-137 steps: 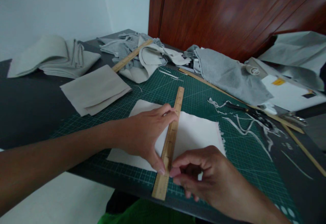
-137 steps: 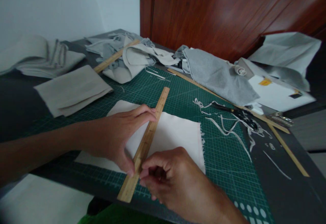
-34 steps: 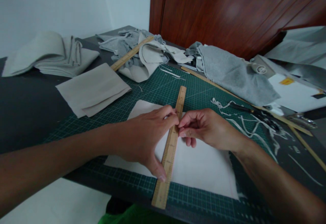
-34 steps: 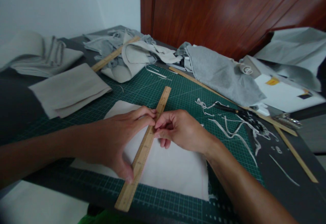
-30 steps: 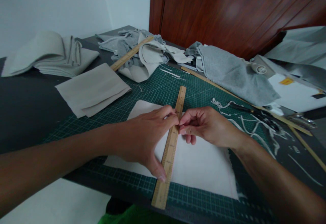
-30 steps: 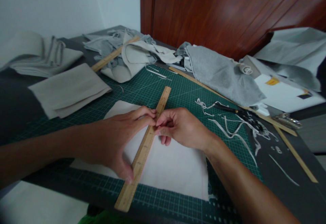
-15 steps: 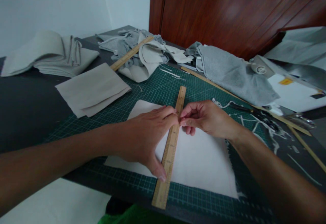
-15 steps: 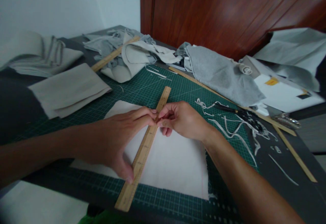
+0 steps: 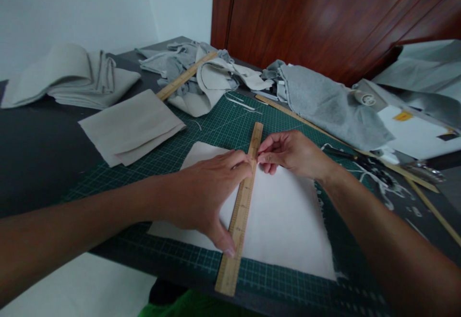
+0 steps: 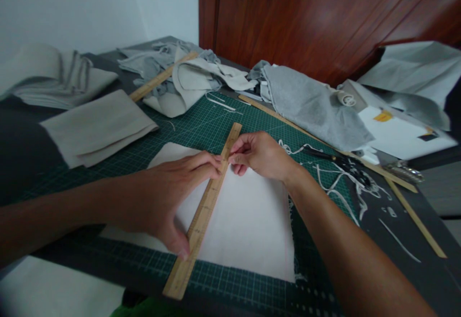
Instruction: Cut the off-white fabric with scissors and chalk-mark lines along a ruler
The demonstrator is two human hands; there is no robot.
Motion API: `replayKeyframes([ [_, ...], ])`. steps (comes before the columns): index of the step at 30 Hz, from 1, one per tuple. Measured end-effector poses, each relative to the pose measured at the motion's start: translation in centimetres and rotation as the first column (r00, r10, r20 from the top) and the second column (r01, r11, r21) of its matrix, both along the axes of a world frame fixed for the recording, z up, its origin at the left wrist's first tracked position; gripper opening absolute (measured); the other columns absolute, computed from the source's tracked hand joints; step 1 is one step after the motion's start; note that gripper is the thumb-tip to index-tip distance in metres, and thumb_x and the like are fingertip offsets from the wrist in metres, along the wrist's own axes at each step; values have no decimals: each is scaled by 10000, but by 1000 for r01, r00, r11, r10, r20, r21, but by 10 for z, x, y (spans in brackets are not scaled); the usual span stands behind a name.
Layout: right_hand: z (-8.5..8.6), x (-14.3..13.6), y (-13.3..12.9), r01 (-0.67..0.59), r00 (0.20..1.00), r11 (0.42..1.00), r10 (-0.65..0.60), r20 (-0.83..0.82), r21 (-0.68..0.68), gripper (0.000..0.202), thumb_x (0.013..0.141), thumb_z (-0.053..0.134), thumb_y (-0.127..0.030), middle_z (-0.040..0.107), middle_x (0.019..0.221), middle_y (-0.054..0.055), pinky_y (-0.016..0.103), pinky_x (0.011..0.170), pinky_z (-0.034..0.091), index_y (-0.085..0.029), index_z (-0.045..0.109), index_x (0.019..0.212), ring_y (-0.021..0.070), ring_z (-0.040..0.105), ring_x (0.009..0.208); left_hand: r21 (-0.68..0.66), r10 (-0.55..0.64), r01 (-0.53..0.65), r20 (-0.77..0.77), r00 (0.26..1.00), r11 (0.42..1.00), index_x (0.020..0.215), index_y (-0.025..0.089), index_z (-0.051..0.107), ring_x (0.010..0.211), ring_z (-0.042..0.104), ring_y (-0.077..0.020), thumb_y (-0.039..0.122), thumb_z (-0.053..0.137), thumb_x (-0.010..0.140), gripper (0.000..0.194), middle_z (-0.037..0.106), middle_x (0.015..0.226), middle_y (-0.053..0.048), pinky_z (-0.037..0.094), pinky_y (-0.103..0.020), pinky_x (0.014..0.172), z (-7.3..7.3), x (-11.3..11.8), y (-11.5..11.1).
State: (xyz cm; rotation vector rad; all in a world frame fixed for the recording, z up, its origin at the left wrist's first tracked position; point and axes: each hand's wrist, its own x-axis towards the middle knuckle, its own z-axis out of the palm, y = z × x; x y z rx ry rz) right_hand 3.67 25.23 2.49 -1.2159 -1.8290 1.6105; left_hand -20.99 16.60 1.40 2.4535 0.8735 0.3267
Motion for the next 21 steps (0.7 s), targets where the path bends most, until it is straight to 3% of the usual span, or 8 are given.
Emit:
replayKeyframes([
  [5, 2, -2, 4, 47, 999, 998, -48, 12, 39, 470, 578, 1099, -365, 790, 587, 35, 218, 473, 630, -152, 734, 782, 142, 732, 487, 9, -5, 5, -21, 1000, 1000, 1365, 101, 554, 1398, 525, -384, 634, 972, 576, 1040, 533, 1479, -198, 413, -455, 1221, 1, 1, 0],
  [9, -1, -2, 8, 119, 993, 988, -120, 9, 97, 415, 601, 1093, -299, 783, 569, 36, 228, 463, 635, -156, 734, 754, 155, 738, 475, 17, -3, 4, -26, 1000, 1000, 1381, 96, 548, 1384, 524, -366, 644, 965, 590, 1049, 530, 1464, -185, 419, -446, 1216, 0, 0, 0],
  [15, 5, 6, 9, 279, 960, 934, -269, -77, 223, 412, 607, 1091, -264, 776, 593, -3, 195, 459, 619, -190, 711, 747, 134, 736, 487, 13, -7, 6, 2, 1000, 1000, 1399, 94, 541, 1416, 495, -366, 629, 978, 571, 1078, 512, 1484, -183, 385, -448, 1253, -2, 0, 0],
  [18, 16, 9, -5, 287, 957, 931, -270, -101, 227, 448, 568, 1107, -340, 801, 650, 4, 203, 481, 636, -192, 734, 767, 139, 748, 515, -1, 0, 0, -11, 1000, 1000, 1409, 101, 537, 1414, 493, -362, 609, 979, 580, 1068, 515, 1470, -169, 396, -444, 1240, 0, 0, 0],
  [21, 21, 6, -36, 207, 977, 966, -194, -92, 158, 446, 581, 1104, -369, 795, 635, 19, 211, 464, 628, -158, 769, 788, 144, 736, 495, -15, 2, -3, -18, 1000, 1000, 1402, 111, 542, 1380, 515, -360, 612, 981, 574, 1063, 530, 1428, -155, 420, -450, 1211, 1, 0, 0],
])
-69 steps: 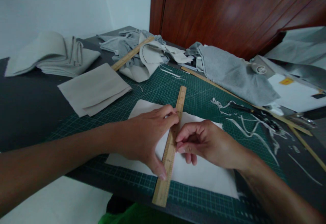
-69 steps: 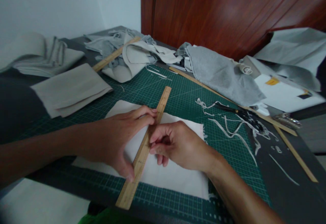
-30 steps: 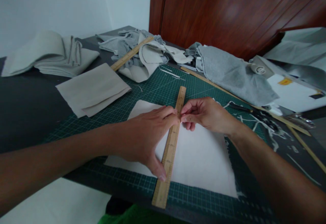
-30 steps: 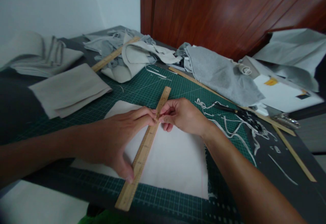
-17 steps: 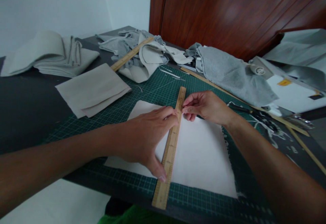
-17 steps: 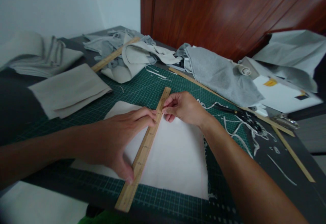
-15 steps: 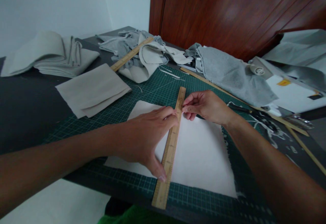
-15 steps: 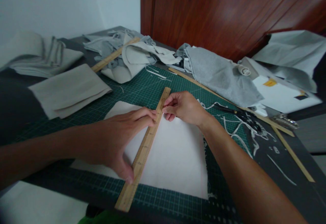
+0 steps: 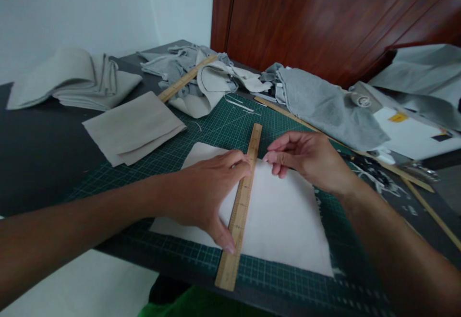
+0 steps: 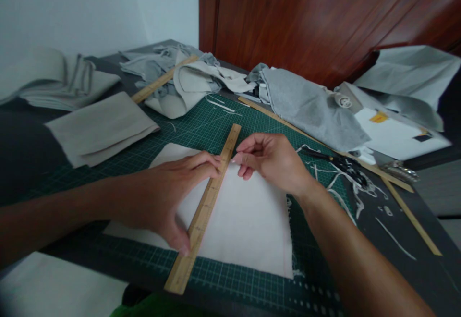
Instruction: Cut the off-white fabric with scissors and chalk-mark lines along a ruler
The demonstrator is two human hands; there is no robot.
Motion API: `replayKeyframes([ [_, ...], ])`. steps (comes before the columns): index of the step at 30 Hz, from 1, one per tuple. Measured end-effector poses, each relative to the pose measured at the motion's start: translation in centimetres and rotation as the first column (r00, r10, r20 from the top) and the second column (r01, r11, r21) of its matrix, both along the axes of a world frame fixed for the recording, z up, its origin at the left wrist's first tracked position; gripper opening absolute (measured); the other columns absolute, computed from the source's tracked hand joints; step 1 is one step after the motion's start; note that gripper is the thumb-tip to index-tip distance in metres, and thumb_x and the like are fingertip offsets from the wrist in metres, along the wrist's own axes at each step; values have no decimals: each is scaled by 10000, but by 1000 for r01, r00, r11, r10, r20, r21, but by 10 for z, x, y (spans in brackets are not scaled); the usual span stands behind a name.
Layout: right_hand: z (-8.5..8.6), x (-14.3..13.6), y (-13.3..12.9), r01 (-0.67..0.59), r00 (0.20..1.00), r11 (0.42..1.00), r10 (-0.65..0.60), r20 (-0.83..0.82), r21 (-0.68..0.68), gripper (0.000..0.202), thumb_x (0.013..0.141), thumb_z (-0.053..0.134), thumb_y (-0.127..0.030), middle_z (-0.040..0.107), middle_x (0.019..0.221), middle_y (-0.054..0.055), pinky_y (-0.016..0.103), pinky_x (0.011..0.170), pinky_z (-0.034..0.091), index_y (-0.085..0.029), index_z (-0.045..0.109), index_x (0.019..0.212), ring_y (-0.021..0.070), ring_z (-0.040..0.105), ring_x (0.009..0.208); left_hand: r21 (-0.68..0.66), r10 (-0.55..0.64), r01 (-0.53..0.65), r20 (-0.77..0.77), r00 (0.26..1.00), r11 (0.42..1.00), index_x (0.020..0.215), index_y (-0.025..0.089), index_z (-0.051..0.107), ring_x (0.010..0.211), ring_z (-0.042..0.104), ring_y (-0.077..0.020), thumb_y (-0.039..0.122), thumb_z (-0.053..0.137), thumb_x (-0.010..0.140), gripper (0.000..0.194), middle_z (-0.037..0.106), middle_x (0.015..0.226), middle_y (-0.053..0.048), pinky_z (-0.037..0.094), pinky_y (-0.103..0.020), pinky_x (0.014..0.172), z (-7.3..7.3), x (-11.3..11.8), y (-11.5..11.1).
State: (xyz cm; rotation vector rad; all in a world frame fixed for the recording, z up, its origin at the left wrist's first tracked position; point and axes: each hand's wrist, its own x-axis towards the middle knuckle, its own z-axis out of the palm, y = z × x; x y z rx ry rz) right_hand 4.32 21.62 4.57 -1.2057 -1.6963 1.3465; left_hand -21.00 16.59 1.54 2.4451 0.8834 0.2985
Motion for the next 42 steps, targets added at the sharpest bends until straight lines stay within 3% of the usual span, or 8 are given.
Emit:
replayKeyframes([
  [3, -7, -7, -41, -189, 980, 955, 168, -105, -231, 374, 736, 1037, -388, 771, 611, 8, 183, 476, 613, -137, 786, 854, 115, 715, 496, 1, -2, 2, 3, 1000, 1000, 1320, 128, 582, 1340, 542, -366, 657, 975, 566, 1001, 549, 1367, -146, 445, -460, 1176, -1, 0, 0],
  [6, -19, -12, -78, -256, 961, 867, 181, -207, -428, 352, 771, 1015, -399, 753, 655, -14, 175, 491, 607, -155, 778, 863, 93, 697, 511, 33, -2, 2, 0, 1000, 999, 1318, 128, 572, 1367, 529, -381, 724, 961, 561, 1039, 535, 1402, -163, 435, -475, 1190, -3, 0, 0],
  [8, -24, -14, -95, -286, 955, 821, 206, -212, -494, 334, 796, 997, -410, 723, 646, -25, 171, 507, 601, -167, 775, 854, 90, 691, 527, 52, -4, 3, 12, 1000, 999, 1342, 137, 546, 1394, 518, -383, 730, 951, 572, 1053, 526, 1436, -170, 425, -478, 1205, -5, -1, -1],
  [11, -26, -14, -105, -286, 958, 797, 233, -166, -532, 323, 809, 985, -419, 685, 619, -36, 172, 520, 587, -177, 776, 858, 90, 672, 530, 55, -2, 0, 32, 999, 998, 1318, 168, 540, 1391, 531, -389, 692, 944, 591, 983, 532, 1439, -168, 445, -494, 1191, -6, 0, -1],
  [20, -34, -13, -106, -267, 964, 803, 219, -153, -533, 356, 781, 999, -437, 689, 652, -32, 183, 514, 584, -178, 770, 863, 93, 666, 532, 37, -16, 14, 28, 999, 999, 1368, 116, 526, 1406, 516, -384, 639, 953, 610, 1016, 520, 1454, -187, 428, -490, 1215, -3, -1, -1],
  [33, -36, -15, -102, -268, 963, 822, 228, -140, -502, 338, 811, 981, -426, 719, 712, -15, 184, 524, 587, -174, 765, 878, 97, 685, 569, 24, -11, 10, 39, 999, 1000, 1377, 152, 517, 1425, 498, -384, 632, 963, 593, 1021, 522, 1450, -166, 421, -515, 1236, -3, -1, 0],
  [42, -32, -17, -65, -244, 969, 841, 229, -92, -482, 390, 723, 1030, -377, 730, 610, -37, 194, 486, 585, -190, 716, 859, 104, 673, 500, -8, 16, -16, 11, 1000, 1000, 1240, 207, 589, 1373, 540, -392, 600, 976, 568, 869, 543, 1381, -136, 473, -546, 1172, 0, 1, -1],
])
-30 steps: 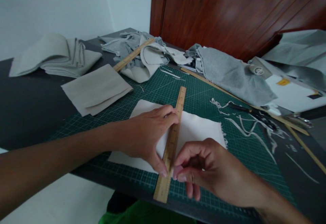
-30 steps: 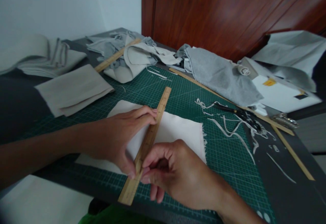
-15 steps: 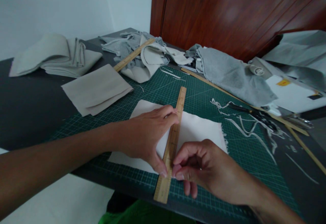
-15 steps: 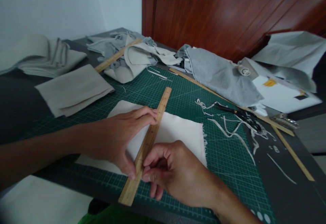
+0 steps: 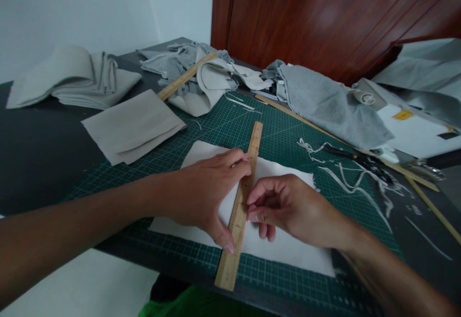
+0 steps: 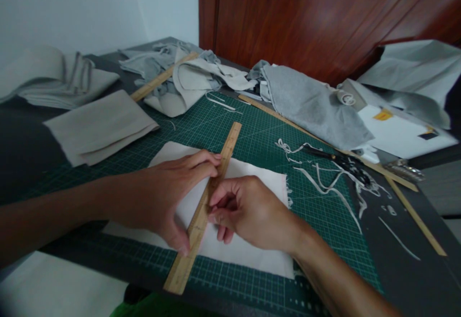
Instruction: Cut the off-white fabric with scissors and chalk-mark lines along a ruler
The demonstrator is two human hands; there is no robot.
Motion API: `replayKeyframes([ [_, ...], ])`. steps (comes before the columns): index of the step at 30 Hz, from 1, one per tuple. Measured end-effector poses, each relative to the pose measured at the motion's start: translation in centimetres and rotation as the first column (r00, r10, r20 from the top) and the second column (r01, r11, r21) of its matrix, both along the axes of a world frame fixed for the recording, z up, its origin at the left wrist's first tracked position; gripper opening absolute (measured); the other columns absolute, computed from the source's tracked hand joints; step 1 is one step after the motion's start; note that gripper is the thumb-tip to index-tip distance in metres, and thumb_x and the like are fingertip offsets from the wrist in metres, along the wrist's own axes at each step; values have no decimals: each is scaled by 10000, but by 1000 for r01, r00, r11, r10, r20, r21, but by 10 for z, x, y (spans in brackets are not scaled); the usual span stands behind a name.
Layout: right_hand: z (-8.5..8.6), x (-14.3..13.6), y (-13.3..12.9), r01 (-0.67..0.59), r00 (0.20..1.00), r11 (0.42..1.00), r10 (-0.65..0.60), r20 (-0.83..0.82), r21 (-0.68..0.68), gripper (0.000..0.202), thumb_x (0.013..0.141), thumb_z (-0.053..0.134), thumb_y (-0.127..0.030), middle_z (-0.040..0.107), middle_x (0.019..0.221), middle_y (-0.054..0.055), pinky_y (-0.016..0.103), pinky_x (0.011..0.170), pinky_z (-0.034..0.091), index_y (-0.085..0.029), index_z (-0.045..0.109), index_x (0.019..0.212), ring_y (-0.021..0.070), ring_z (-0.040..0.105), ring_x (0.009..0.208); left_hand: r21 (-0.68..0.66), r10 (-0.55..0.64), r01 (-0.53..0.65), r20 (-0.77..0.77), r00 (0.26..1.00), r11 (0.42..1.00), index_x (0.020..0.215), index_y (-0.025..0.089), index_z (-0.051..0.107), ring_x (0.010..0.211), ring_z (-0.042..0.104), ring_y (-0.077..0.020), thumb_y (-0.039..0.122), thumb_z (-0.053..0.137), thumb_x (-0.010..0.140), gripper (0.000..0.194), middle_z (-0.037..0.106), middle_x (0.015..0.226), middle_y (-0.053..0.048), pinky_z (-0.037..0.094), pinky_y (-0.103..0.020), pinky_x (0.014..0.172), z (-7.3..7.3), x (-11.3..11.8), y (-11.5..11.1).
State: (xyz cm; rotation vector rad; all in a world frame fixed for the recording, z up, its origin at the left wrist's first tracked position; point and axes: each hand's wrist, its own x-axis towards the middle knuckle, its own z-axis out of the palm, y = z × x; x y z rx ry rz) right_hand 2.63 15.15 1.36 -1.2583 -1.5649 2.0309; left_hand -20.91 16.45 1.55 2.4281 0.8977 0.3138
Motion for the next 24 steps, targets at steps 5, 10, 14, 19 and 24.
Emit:
replayKeyframes([
  [5, 8, 1, 30, 9, 1000, 996, -10, 13, 89, 420, 672, 1061, -340, 753, 595, -26, 204, 491, 610, -176, 713, 840, 119, 704, 506, -2, -10, 10, 23, 1000, 1000, 1289, 187, 579, 1382, 522, -401, 641, 961, 564, 936, 536, 1395, -157, 452, -558, 1188, -2, 0, 1],
  [10, 13, 3, 59, 2, 999, 979, -12, 51, 203, 381, 646, 1066, -319, 780, 607, 0, 208, 489, 617, -159, 754, 794, 124, 720, 510, 3, -11, 11, 13, 1000, 1000, 1330, 168, 566, 1366, 536, -383, 618, 967, 584, 959, 552, 1373, -148, 444, -520, 1197, -3, -1, 1],
  [14, 15, 3, 77, -4, 998, 971, -13, 69, 237, 365, 618, 1076, -289, 793, 602, 5, 208, 485, 626, -159, 773, 775, 131, 736, 507, 0, -20, 20, 31, 999, 1000, 1379, 164, 539, 1400, 518, -377, 602, 985, 579, 1015, 529, 1447, -161, 427, -510, 1221, -2, -2, 1],
  [19, 14, 6, 93, 28, 996, 961, -51, 76, 274, 385, 589, 1093, -270, 806, 611, 38, 210, 485, 635, -142, 781, 774, 144, 747, 508, -6, -20, 20, 31, 999, 1000, 1391, 151, 531, 1438, 494, -371, 600, 995, 574, 1041, 520, 1478, -165, 403, -465, 1244, -3, -2, 1],
  [24, 14, 7, 105, 87, 991, 951, -113, 71, 296, 438, 519, 1121, -281, 799, 601, 46, 215, 478, 640, -145, 771, 743, 159, 755, 524, 3, -21, 21, 6, 1000, 1000, 1411, 133, 521, 1443, 477, -382, 652, 963, 600, 1060, 499, 1499, -180, 397, -484, 1250, -3, -1, 2],
])
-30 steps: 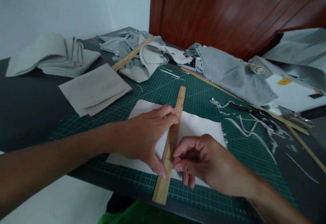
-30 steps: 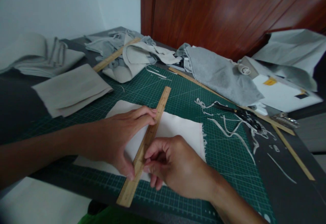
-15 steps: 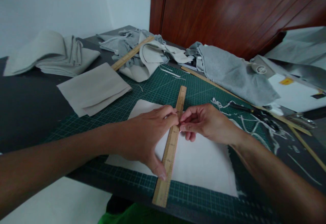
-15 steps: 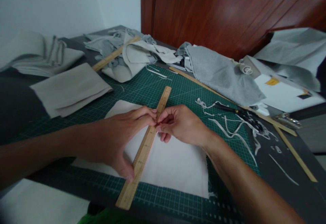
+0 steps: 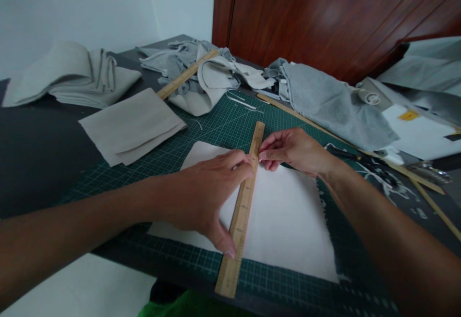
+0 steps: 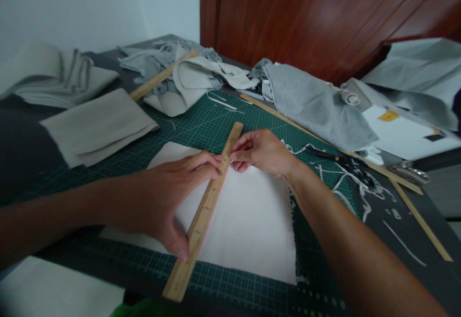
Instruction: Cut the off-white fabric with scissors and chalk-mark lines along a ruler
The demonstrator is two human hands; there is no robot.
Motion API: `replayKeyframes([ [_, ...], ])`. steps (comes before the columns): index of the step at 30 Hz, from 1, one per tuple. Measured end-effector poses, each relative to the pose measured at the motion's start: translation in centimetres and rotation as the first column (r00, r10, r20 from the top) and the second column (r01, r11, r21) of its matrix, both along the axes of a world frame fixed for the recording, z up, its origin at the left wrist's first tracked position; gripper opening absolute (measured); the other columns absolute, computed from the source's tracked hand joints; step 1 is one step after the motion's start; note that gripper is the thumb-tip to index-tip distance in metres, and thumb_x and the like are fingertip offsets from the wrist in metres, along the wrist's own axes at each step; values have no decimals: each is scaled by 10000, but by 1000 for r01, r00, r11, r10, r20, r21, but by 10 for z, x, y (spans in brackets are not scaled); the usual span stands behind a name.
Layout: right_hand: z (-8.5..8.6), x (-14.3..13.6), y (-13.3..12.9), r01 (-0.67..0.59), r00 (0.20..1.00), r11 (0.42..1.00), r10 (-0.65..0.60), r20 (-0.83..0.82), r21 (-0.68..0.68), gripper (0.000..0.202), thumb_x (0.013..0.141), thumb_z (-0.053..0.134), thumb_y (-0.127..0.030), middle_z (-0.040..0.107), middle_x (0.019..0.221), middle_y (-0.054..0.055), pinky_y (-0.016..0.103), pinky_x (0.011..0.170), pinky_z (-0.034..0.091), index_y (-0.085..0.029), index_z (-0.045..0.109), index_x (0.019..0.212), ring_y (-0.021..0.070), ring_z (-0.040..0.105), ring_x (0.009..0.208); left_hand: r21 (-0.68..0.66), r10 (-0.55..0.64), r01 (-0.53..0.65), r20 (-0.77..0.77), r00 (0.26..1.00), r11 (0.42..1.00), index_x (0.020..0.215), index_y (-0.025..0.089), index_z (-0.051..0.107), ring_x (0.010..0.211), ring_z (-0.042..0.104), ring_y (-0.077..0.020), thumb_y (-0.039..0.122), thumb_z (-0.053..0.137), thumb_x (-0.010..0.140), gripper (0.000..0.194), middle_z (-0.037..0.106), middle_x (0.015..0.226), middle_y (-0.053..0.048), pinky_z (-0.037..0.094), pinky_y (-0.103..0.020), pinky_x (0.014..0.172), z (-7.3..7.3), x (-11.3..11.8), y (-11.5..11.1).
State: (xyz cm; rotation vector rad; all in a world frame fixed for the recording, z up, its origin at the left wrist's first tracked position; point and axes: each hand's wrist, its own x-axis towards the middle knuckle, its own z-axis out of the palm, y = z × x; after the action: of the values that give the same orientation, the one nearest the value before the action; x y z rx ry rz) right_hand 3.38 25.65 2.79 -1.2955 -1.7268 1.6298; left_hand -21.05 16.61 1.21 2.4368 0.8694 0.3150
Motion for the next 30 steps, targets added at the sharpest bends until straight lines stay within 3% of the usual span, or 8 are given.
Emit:
replayKeyframes([
  [3, -2, 0, 6, 54, 999, 998, -54, -5, 24, 438, 510, 1128, -272, 796, 612, 50, 223, 490, 654, -148, 767, 724, 163, 761, 535, -8, 1, -1, -12, 1000, 1000, 1397, 112, 532, 1419, 491, -390, 675, 961, 590, 1074, 508, 1488, -191, 414, -498, 1235, 0, 0, 0],
  [8, 1, 6, 10, 211, 977, 969, -205, -59, 127, 383, 600, 1106, -216, 805, 673, 53, 237, 515, 661, -178, 744, 720, 153, 745, 554, 9, 3, -3, -8, 1000, 1000, 1391, 115, 538, 1436, 488, -399, 688, 958, 591, 1070, 497, 1520, -203, 406, -503, 1244, 0, -1, 0],
  [12, 14, 25, -1, 365, 929, 895, -331, -167, 255, 329, 656, 1068, -256, 815, 726, 20, 230, 537, 639, -208, 758, 756, 135, 731, 584, 12, 10, -10, 9, 1000, 1000, 1442, 122, 523, 1468, 472, -399, 667, 972, 578, 1116, 501, 1532, -191, 388, -494, 1264, 0, -2, 0],
  [16, 20, 57, -30, 494, 868, 799, -436, -236, 342, 313, 644, 1053, -308, 814, 733, 12, 242, 503, 592, -215, 797, 797, 146, 708, 576, 26, 15, -15, 4, 1000, 1000, 1488, 146, 505, 1492, 469, -401, 621, 988, 592, 1123, 506, 1561, -181, 394, -492, 1263, 1, -2, 0],
  [20, 9, 97, -67, 614, 787, 704, -580, -208, 357, 270, 680, 1033, -343, 825, 772, 28, 230, 503, 582, -228, 831, 818, 145, 709, 584, 16, -2, 2, 1, 1000, 1000, 1479, 190, 587, 1507, 456, -438, 657, 982, 588, 1081, 489, 1571, -174, 424, -526, 1238, 0, -4, 2],
  [24, -9, 133, -102, 674, 728, 652, -666, -163, 346, 346, 646, 1049, -425, 807, 747, 25, 205, 489, 593, -218, 841, 829, 141, 700, 579, -16, -7, 7, 4, 1000, 1000, 1497, 253, 626, 1520, 458, -430, 681, 967, 643, 1014, 452, 1598, -147, 435, -526, 1236, -2, -6, 7],
  [27, -24, 150, -119, 741, 660, 596, -730, -175, 309, 403, 622, 1059, -462, 820, 789, 26, 176, 506, 604, -218, 840, 857, 130, 702, 604, -49, 0, 1, 26, 1000, 999, 1462, 273, 660, 1503, 491, -394, 648, 929, 747, 851, 474, 1572, -134, 428, -522, 1250, -4, -6, 12],
  [30, -36, 159, -126, 774, 630, 574, -739, -237, 267, 447, 584, 1068, -474, 803, 763, 12, 155, 483, 578, -216, 813, 845, 115, 680, 581, -42, -15, 19, 78, 997, 999, 1399, 265, 699, 1493, 511, -352, 510, 870, 874, 605, 526, 1518, -124, 454, -490, 1238, -2, -8, 16],
])
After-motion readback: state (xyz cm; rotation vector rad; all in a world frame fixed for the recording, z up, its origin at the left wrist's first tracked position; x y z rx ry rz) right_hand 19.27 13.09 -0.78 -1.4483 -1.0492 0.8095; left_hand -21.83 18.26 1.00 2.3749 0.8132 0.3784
